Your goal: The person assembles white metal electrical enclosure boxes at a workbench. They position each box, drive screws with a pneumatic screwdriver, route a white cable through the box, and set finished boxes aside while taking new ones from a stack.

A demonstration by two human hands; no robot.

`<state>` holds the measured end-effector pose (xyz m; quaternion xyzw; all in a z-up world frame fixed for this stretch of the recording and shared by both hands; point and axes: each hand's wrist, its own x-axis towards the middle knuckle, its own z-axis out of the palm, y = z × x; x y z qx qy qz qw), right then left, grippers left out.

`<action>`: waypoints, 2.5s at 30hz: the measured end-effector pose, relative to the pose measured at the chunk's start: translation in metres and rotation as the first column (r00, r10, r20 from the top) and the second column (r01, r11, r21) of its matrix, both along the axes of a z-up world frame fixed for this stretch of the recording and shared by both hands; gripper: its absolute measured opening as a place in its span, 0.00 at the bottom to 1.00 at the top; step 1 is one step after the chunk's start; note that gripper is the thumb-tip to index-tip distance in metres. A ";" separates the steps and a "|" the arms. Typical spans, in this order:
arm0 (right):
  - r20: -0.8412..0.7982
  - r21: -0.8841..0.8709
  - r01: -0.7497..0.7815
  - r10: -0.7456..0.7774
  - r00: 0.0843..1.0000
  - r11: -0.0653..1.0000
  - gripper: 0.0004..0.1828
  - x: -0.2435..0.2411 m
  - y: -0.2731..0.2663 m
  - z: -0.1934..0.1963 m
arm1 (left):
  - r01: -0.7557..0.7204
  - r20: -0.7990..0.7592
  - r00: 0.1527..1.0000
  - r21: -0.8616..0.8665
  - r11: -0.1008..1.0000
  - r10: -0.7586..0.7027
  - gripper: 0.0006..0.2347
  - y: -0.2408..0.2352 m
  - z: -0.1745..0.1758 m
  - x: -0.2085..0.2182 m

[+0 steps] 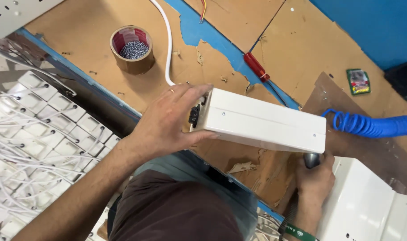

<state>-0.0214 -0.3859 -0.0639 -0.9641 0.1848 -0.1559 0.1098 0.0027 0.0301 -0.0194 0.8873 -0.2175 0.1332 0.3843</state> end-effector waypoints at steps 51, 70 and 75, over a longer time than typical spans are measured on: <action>0.218 0.644 -0.384 0.322 0.921 0.662 0.39 0.019 0.026 0.011 | 0.084 -0.374 0.653 -0.828 0.554 -0.659 0.44 0.001 -0.041 0.123; 0.463 0.628 -0.420 0.119 0.879 0.656 0.40 0.019 0.035 0.037 | 0.320 0.178 0.890 0.414 0.852 -0.420 0.46 -0.129 0.055 0.102; 0.144 0.498 -0.068 -0.005 0.990 0.864 0.28 -0.001 -0.001 0.013 | 0.325 0.099 0.903 0.479 0.815 -0.418 0.43 -0.139 0.053 0.103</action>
